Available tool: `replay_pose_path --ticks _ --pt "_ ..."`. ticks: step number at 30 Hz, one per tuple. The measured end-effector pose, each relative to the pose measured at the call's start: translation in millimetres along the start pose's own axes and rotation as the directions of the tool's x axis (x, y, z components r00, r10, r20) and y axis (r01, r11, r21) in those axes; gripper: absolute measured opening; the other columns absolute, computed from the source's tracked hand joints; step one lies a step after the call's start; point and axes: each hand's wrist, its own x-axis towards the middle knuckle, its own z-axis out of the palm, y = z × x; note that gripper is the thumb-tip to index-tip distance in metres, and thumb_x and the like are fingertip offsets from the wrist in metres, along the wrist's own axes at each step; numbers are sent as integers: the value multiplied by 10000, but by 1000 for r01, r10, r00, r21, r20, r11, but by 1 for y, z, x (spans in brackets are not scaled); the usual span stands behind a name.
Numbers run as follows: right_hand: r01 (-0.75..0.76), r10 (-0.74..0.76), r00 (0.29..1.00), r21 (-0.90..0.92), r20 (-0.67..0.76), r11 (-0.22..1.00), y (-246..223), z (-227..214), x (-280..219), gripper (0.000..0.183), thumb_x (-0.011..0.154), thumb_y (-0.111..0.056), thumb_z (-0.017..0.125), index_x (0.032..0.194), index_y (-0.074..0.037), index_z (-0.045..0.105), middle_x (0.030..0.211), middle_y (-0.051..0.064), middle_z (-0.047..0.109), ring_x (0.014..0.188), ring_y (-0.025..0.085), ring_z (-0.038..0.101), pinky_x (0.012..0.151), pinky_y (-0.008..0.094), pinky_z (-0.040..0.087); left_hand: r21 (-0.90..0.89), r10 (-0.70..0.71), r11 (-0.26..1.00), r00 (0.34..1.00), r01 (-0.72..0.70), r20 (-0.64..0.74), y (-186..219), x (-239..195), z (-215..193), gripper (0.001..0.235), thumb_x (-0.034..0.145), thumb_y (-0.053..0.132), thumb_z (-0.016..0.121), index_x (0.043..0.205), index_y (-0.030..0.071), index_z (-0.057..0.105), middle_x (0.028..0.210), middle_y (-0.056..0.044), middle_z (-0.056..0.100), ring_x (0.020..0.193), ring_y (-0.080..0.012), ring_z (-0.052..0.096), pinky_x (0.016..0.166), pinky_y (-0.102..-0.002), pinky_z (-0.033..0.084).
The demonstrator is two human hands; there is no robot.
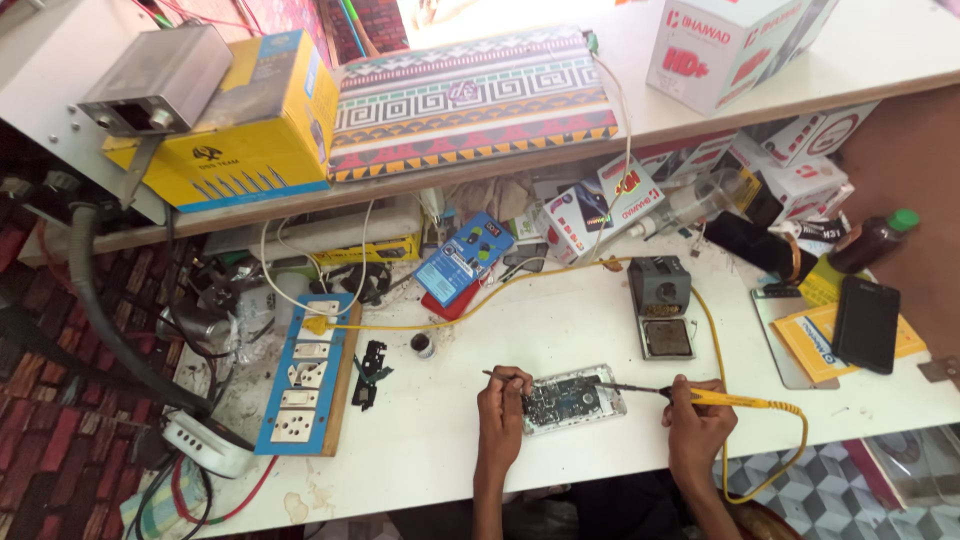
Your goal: The person uses a soldering iron and tweezers to work on a small circuit board placed on a white workbench. They repeatedly apply heat to specific points on the board while holding it steady with the other hand.
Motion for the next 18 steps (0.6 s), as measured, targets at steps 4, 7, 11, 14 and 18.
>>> replay_pose_path --ticks 4,7,11,14,18 --pt "-19 19 1000 -10 -10 1000 -2 0 -1 238 1031 -81 645 855 -22 496 655 39 512 471 84 470 427 261 399 -23 -18 1000 1000 18 -9 -1 -1 -1 210 1073 178 475 975 43 603 749 29 550 573 -29 350 517 -237 304" --pt "9 -10 1000 27 20 1000 -1 -1 0 224 1042 -91 631 870 -34 499 674 25 519 478 72 458 437 251 403 -33 -48 998 999 47 -15 -5 -2 -1 210 1071 176 479 975 40 605 743 26 539 555 -28 337 506 -237 294" --pt "39 -41 999 45 30 998 1 -1 1 248 1046 -94 642 866 -37 481 681 28 515 489 73 459 446 254 417 -47 -31 998 999 30 -30 -11 1 -1 219 1074 194 473 984 42 603 759 24 553 550 -22 350 499 -231 293" --pt "40 -41 999 43 29 998 8 -4 0 245 1058 -95 633 876 -45 477 670 40 508 486 87 472 451 259 416 -117 19 993 998 -25 -55 -20 0 -2 246 1096 237 470 1004 46 595 801 24 554 580 -20 358 516 -223 298" --pt "37 -40 999 169 16 985 15 -9 5 237 1082 -87 624 900 -54 475 718 28 507 491 88 455 471 261 424 -356 3 934 998 -25 -63 -31 0 2 270 1115 295 483 1038 52 574 822 2 566 615 -34 379 539 -223 317"
